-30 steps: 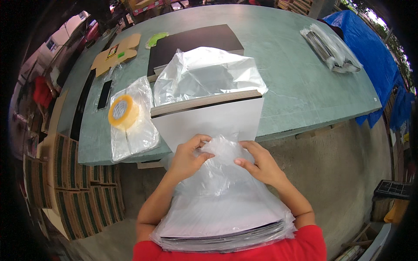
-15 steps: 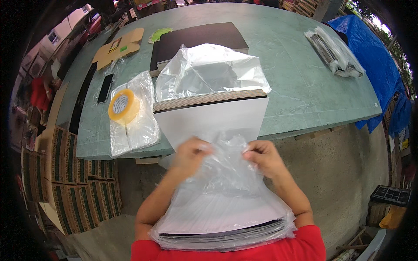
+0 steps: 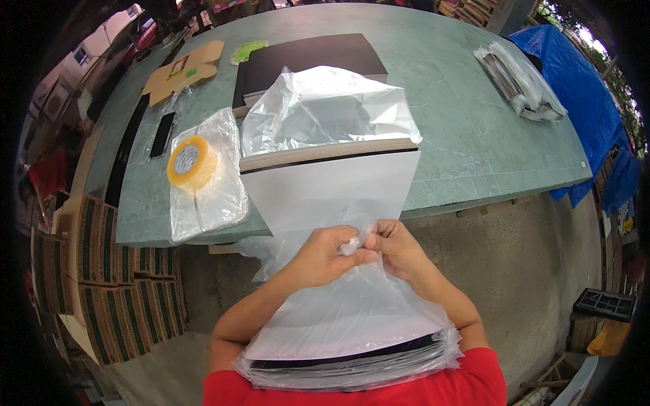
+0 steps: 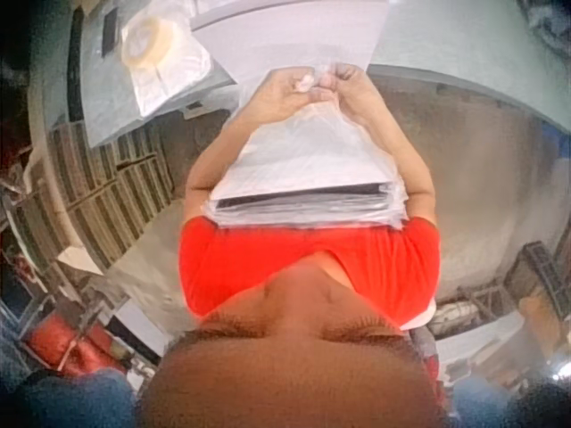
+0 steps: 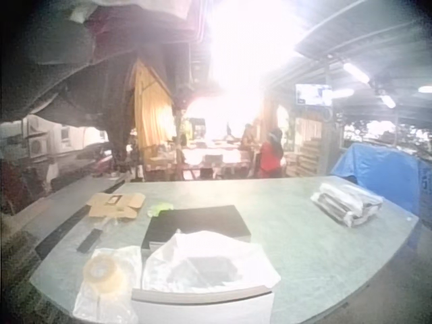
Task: The person places flat black panels into clear plastic bags, smooths the plastic by hand, and stacks the bagged panels on top of each other.
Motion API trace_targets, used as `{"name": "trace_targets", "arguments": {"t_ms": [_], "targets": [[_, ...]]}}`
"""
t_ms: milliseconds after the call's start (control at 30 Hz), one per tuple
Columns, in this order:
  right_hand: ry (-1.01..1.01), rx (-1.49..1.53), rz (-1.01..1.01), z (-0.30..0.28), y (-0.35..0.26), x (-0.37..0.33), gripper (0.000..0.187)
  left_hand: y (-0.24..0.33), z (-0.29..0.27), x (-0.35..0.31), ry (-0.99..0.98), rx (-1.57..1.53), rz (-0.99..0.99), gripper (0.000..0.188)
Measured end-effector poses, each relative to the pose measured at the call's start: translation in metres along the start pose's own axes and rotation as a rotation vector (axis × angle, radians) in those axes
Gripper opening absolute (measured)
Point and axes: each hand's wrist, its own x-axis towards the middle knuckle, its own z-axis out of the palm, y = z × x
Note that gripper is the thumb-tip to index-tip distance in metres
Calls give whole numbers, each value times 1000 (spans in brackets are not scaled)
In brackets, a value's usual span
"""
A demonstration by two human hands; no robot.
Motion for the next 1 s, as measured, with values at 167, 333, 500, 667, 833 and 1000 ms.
{"name": "trace_targets", "arguments": {"t_ms": [167,333,500,667,833,1000], "targets": [[167,5,-105,-49,-29,-33,10,-63,-54,-58,685,-299,-442,14],[156,-217,75,-58,-15,-36,11,-86,-91,-97,1055,-504,58,14],[87,-179,-69,-4,-14,-9,16,-32,-44,-46,436,-738,-36,9],[-98,-87,-22,3,-1,5,17,9,-13,-9,157,-342,-62,10],[-61,-27,-73,4,-30,-10,17,-52,-57,-40,622,-58,-438,16],[-94,-542,-148,11,-32,-15,14,7,-60,-46,1136,107,160,21]]}}
